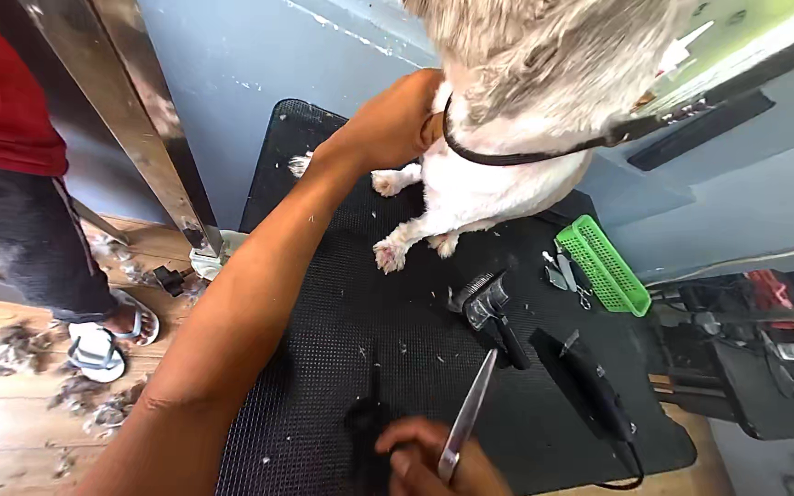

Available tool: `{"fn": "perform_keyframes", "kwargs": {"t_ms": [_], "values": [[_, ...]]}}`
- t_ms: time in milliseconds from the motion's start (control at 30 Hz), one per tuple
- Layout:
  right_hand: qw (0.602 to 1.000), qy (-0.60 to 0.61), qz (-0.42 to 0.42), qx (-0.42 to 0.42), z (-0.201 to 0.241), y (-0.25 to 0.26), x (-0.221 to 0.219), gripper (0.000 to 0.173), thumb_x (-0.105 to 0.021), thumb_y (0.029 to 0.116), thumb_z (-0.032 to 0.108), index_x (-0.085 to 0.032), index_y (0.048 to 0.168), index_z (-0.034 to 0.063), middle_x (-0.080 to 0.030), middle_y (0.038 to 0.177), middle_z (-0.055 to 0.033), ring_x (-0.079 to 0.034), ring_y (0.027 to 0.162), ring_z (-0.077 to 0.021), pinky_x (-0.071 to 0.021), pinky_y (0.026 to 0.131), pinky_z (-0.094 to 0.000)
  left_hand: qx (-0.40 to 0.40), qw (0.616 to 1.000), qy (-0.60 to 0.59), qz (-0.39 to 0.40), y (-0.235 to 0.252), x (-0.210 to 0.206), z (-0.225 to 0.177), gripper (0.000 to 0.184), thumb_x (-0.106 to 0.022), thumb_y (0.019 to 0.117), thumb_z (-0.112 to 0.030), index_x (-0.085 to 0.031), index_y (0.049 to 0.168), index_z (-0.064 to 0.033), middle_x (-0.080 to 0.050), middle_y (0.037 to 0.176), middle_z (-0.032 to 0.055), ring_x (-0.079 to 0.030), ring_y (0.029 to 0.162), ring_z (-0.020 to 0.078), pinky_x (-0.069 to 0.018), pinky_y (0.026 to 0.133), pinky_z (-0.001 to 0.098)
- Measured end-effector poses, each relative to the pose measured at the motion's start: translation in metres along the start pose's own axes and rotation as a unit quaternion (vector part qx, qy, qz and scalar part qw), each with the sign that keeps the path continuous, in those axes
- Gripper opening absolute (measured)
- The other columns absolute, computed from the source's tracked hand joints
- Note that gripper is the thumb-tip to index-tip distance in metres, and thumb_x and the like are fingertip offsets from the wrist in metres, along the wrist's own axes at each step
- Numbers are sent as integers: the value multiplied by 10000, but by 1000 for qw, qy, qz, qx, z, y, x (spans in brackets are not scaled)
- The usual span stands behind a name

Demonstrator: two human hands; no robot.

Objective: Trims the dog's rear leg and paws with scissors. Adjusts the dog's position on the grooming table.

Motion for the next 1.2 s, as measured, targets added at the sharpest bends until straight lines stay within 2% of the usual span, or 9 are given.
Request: {"fn": "perform_keyframes", "kwargs": {"t_ms": [100,233,333,400,500,633,767,900,1200], "values": [[994,-84,-65,-30,-2,5,47,216,-538,1062,158,-612,1185,-2,-602,682,-12,-615,550,-117,-585,544,-335,5,1000,-8,-9,1,-1,2,247,-599,964,-231,-657,1042,-4,-630,854,27,-606,808,54,-500,728,271],[987,39,133,-83,-18,3,64,544,-497,1015,118,-300,1510,5,-611,1056,-93,-668,947,-230,-581,889,-480,39,999,-20,-6,1,-4,1,192,-582,985,-110,-655,1098,26,-646,886,82,-616,817,107,-508,747,297],[958,144,234,-82,-22,4,62,759,-532,982,164,-128,1609,25,-582,1275,-155,-610,1170,-282,-509,1005,-479,33,998,-44,-24,5,-9,10,183,-568,982,-93,-658,1105,6,-635,884,26,-597,807,22,-503,736,227],[955,138,255,-69,-21,10,66,719,-522,998,98,-169,1619,26,-603,1266,-187,-640,1131,-297,-540,978,-486,14,997,-70,-31,8,-12,15,181,-544,1001,-84,-659,1100,14,-625,875,-10,-578,801,-47,-492,745,156],[959,116,246,-78,-22,27,76,712,-638,985,28,-280,1600,61,-614,1228,-170,-695,1023,-296,-606,907,-487,13,996,-89,-26,8,-12,15,175,-521,1014,-62,-651,1074,38,-604,846,-21,-556,769,-68,-475,723,134],[958,136,230,-100,-29,44,86,595,-737,949,135,-472,1480,94,-650,1065,-81,-715,858,-219,-646,779,-438,-22,989,-139,-35,10,-14,22,154,-520,1006,-84,-633,1054,8,-587,855,-83,-561,806,-122,-487,752,95],[959,163,212,-99,-37,55,96,600,-710,977,224,-473,1517,113,-661,1053,-66,-697,802,-179,-639,725,-396,-32,992,-118,-23,11,-17,25,274,-512,1023,-101,-593,1223,69,-625,1003,4,-587,938,-76,-494,859,118],[959,170,204,-97,-38,60,105,611,-710,978,258,-479,1526,116,-670,1047,-57,-690,770,-152,-635,699,-355,-19,991,-133,-22,13,-19,28,166,-534,1021,-112,-610,1109,5,-603,914,-61,-586,868,-99,-506,811,108],[957,181,209,-83,-34,73,115,579,-684,995,228,-484,1527,117,-665,998,-48,-672,734,-126,-621,676,-308,-1,990,-142,-9,14,-21,31,115,-542,1022,-123,-623,1011,-42,-586,844,-93,-585,810,-102,-513,766,108]]}}
Point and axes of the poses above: each hand's wrist, its own y-axis towards the middle knuckle, its own x-axis out of the back of the hand, z = x × y, the point moved 6 cm from there along y, towards the middle knuckle
